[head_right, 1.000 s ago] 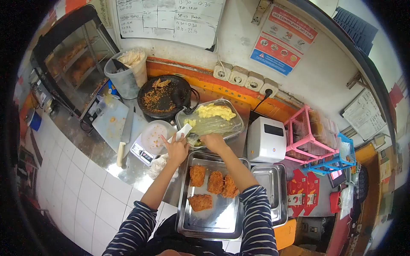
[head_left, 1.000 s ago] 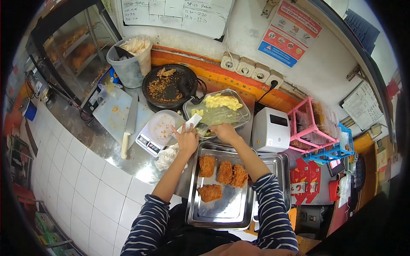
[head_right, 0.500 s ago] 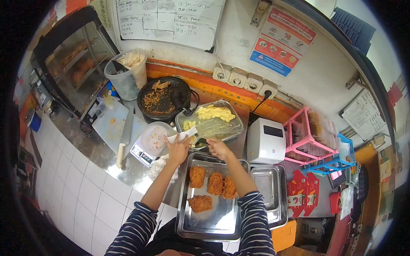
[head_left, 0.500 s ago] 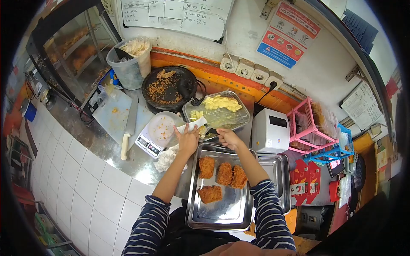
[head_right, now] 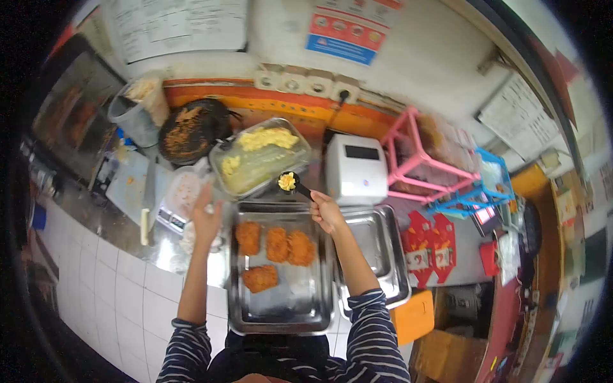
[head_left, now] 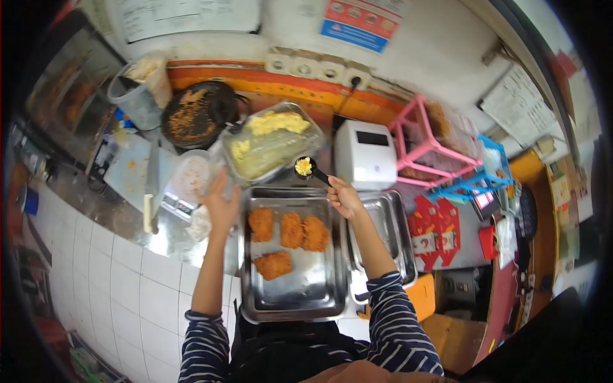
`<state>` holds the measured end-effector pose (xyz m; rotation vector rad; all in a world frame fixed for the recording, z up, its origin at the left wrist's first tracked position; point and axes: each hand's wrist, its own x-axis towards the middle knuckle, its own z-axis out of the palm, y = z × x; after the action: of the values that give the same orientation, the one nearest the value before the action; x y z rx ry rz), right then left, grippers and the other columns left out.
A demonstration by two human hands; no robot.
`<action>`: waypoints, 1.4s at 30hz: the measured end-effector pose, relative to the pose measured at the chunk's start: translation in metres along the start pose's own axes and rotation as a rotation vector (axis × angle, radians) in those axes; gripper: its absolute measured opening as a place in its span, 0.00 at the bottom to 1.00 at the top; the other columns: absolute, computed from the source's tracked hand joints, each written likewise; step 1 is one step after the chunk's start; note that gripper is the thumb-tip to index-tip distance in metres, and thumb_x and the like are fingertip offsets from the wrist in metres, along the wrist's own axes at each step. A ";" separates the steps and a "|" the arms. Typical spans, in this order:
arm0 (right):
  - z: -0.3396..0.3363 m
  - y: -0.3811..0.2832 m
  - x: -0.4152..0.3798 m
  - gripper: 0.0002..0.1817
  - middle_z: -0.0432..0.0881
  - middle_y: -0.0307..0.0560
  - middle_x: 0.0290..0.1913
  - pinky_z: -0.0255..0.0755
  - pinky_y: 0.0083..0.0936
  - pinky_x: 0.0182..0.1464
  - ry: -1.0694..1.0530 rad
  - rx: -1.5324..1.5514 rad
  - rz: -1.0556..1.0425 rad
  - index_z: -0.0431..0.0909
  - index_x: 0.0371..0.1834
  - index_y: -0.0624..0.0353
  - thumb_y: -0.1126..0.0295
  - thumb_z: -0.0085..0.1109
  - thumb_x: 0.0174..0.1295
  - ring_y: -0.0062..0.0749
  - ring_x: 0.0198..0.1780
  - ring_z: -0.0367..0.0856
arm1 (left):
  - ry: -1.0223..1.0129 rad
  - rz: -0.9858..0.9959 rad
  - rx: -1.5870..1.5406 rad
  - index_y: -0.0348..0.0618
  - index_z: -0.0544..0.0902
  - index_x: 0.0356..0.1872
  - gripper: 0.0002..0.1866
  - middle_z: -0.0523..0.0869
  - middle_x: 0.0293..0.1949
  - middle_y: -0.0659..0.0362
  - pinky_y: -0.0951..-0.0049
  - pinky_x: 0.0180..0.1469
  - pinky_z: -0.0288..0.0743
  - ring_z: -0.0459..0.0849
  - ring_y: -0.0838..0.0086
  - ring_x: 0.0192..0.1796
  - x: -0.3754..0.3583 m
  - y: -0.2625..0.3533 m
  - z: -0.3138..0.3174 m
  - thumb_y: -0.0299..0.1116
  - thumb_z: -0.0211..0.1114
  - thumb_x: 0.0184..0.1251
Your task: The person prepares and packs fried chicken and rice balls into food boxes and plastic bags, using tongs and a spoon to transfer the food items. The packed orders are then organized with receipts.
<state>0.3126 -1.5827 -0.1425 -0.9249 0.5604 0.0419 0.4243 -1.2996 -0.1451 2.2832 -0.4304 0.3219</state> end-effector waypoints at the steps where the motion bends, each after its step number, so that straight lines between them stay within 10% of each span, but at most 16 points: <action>1: -0.021 0.000 -0.017 0.10 0.58 0.29 0.18 0.46 0.11 0.14 0.039 0.013 -0.007 0.70 0.43 0.58 0.65 0.44 0.65 0.13 0.16 0.52 | 0.008 0.005 -0.047 0.47 0.71 0.56 0.25 0.72 0.56 0.56 0.44 0.63 0.29 0.67 0.63 0.61 -0.007 0.007 -0.007 0.38 0.60 0.54; 8: -0.173 -0.024 -0.197 0.11 0.54 0.27 0.16 0.44 0.12 0.13 0.512 0.033 -0.383 0.72 0.42 0.55 0.62 0.47 0.62 0.11 0.14 0.50 | 0.022 -0.221 -0.584 0.35 0.68 0.56 0.21 0.72 0.55 0.53 0.74 0.56 0.63 0.71 0.71 0.54 -0.087 0.056 0.005 0.23 0.54 0.59; 12: -0.258 -0.033 -0.271 0.15 0.52 0.26 0.13 0.40 0.13 0.11 0.861 -0.018 -0.504 0.59 0.18 0.48 0.61 0.45 0.63 0.10 0.11 0.48 | -0.056 -0.366 -0.780 0.36 0.67 0.58 0.21 0.73 0.52 0.54 0.79 0.50 0.67 0.74 0.77 0.47 -0.122 0.116 0.040 0.22 0.53 0.61; 17: -0.368 0.015 -0.285 0.14 0.81 0.51 0.28 0.70 0.28 0.28 1.119 -0.964 -0.747 0.77 0.40 0.62 0.64 0.45 0.62 0.35 0.25 0.79 | -0.160 -0.272 -0.803 0.37 0.67 0.58 0.21 0.74 0.51 0.54 0.78 0.50 0.66 0.73 0.76 0.48 -0.138 0.190 0.093 0.22 0.52 0.61; 19: -0.384 0.037 -0.288 0.12 0.78 0.59 0.36 0.71 0.34 0.39 1.055 -1.013 -0.341 0.77 0.42 0.54 0.67 0.45 0.60 0.52 0.37 0.78 | -0.165 -0.112 -0.677 0.36 0.67 0.57 0.21 0.72 0.53 0.52 0.77 0.51 0.65 0.72 0.74 0.49 -0.139 0.208 0.108 0.23 0.52 0.61; 27: -0.391 0.067 -0.287 0.18 0.70 0.53 0.31 0.71 0.41 0.29 1.074 -1.315 -0.255 0.73 0.49 0.47 0.74 0.44 0.55 0.48 0.27 0.77 | -0.250 -0.113 -0.658 0.37 0.67 0.57 0.21 0.69 0.57 0.50 0.75 0.52 0.65 0.71 0.70 0.52 -0.146 0.237 0.121 0.27 0.53 0.62; 32: -0.381 0.058 -0.277 0.16 0.70 0.47 0.22 0.68 0.32 0.26 1.186 -1.009 -0.714 0.73 0.50 0.52 0.73 0.47 0.58 0.38 0.23 0.74 | -0.139 -0.068 -0.538 0.37 0.68 0.57 0.21 0.69 0.57 0.51 0.74 0.53 0.65 0.71 0.70 0.52 -0.148 0.246 0.109 0.28 0.53 0.62; 36: -0.288 0.002 -0.260 0.16 0.59 0.27 0.14 0.50 0.11 0.12 0.755 -0.009 -0.631 0.73 0.50 0.59 0.62 0.45 0.65 0.08 0.12 0.53 | 0.057 0.031 -0.286 0.37 0.69 0.56 0.21 0.72 0.54 0.50 0.71 0.56 0.62 0.70 0.66 0.54 -0.153 0.233 0.077 0.28 0.55 0.61; 39: -0.205 -0.013 -0.215 0.16 0.55 0.27 0.14 0.49 0.12 0.13 0.279 0.095 -0.504 0.70 0.51 0.58 0.62 0.45 0.64 0.10 0.12 0.50 | 0.195 0.104 0.070 0.38 0.71 0.55 0.20 0.74 0.52 0.51 0.70 0.57 0.61 0.71 0.64 0.54 -0.159 0.203 0.042 0.27 0.55 0.59; 42: -0.121 -0.006 -0.143 0.15 0.56 0.27 0.16 0.51 0.12 0.14 -0.002 0.042 -0.261 0.70 0.51 0.54 0.62 0.45 0.65 0.11 0.14 0.52 | 0.296 -0.084 -0.224 0.38 0.70 0.55 0.22 0.74 0.50 0.51 0.72 0.53 0.64 0.73 0.66 0.51 -0.168 0.194 0.007 0.21 0.54 0.56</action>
<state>0.1381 -1.6499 -0.1272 -0.9508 0.4336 -0.2034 0.1943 -1.3951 -0.0837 1.9898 -0.2069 0.5325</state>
